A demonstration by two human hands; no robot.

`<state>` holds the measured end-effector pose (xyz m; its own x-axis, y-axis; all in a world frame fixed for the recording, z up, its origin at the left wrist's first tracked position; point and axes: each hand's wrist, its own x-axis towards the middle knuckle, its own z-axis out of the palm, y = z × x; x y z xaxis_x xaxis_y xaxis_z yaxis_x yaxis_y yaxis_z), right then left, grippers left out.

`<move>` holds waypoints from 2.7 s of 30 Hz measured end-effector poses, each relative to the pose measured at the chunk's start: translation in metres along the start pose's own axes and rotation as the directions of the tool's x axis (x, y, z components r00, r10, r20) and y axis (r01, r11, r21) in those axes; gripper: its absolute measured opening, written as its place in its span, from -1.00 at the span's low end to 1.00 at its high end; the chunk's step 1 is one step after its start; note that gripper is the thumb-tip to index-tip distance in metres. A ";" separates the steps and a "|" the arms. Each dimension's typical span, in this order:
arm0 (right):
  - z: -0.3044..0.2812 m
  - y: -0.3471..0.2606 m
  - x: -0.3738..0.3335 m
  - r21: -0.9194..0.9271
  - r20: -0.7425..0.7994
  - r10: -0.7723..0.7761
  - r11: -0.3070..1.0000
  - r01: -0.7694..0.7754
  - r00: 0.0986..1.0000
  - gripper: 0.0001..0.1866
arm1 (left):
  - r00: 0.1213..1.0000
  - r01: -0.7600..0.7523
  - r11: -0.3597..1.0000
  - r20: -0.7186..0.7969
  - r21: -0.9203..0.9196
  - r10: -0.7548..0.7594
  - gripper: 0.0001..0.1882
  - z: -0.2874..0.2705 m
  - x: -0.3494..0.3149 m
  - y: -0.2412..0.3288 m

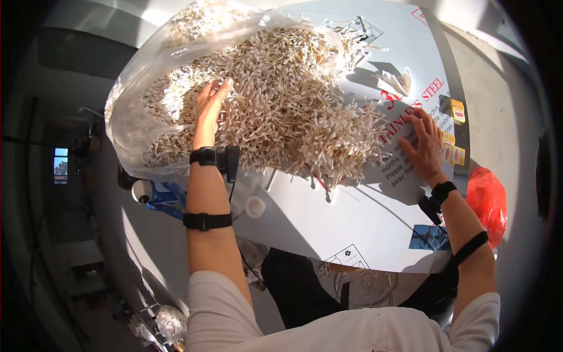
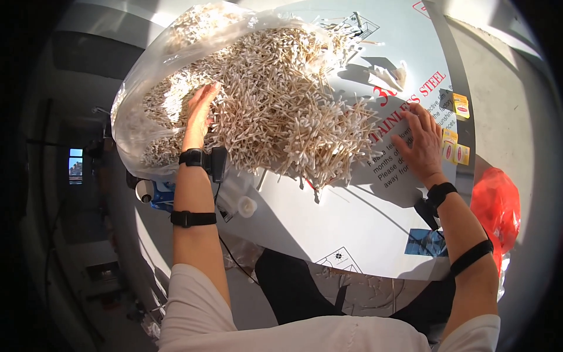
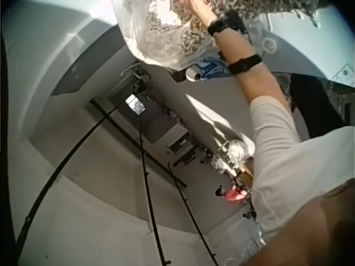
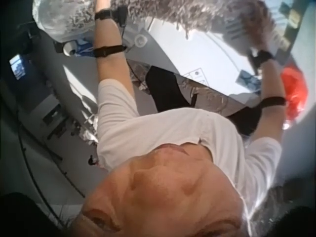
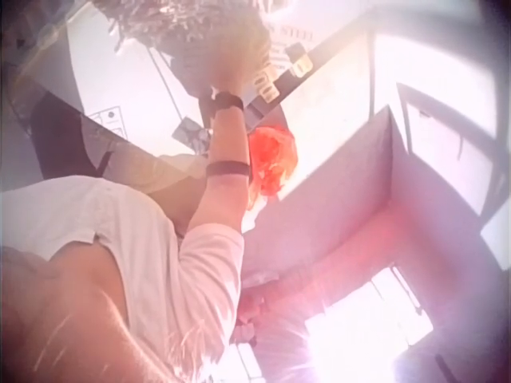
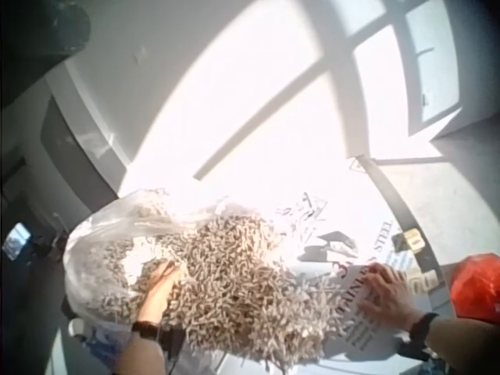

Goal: Sorting and packing small white items (possibly cotton swabs or plastic parts) from a large pile into smaller containers or bags.

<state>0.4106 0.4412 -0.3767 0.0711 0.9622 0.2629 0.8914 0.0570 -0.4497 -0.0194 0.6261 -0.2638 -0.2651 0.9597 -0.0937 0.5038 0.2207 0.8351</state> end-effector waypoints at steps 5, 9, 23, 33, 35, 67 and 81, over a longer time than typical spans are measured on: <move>-0.003 -0.004 0.002 0.017 -0.002 -0.025 1.000 0.025 1.000 -0.47 | 0.990 -0.137 0.839 0.047 0.527 0.132 -0.17 0.041 0.009 -0.017; 0.001 -0.004 0.001 0.021 -0.020 -0.046 0.999 0.046 0.999 -0.46 | 0.959 -0.234 0.954 -0.118 0.187 0.258 -0.64 0.024 0.022 -0.012; 0.000 0.000 0.001 0.012 -0.012 -0.018 1.000 0.018 1.000 -0.46 | 0.971 -0.212 0.960 0.069 -0.181 0.228 -0.88 -0.028 -0.007 0.024; -0.001 0.003 0.000 0.000 -0.018 -0.027 1.000 0.027 0.999 -0.46 | 0.981 -0.128 0.950 0.178 0.284 0.079 0.08 0.016 -0.017 -0.010; 0.000 0.003 0.000 0.004 -0.014 -0.023 1.000 0.023 1.000 -0.46 | 0.974 -0.205 0.812 0.197 0.547 0.114 0.03 0.035 -0.014 -0.016; -0.002 0.002 0.001 0.021 0.000 0.004 1.000 -0.004 1.000 -0.43 | 0.699 -0.714 0.545 0.418 0.439 0.579 -0.41 0.121 -0.148 0.026; 0.000 -0.001 0.000 0.033 -0.034 -0.050 0.998 0.051 0.998 -0.41 | 0.936 -0.347 0.769 0.154 0.536 0.315 -0.54 0.052 -0.053 -0.025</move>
<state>0.4102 0.4412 -0.3761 0.0419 0.9485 0.3139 0.8787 0.1145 -0.4635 0.0245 0.5788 -0.3075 0.0375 0.9950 0.0921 0.9204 -0.0703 0.3847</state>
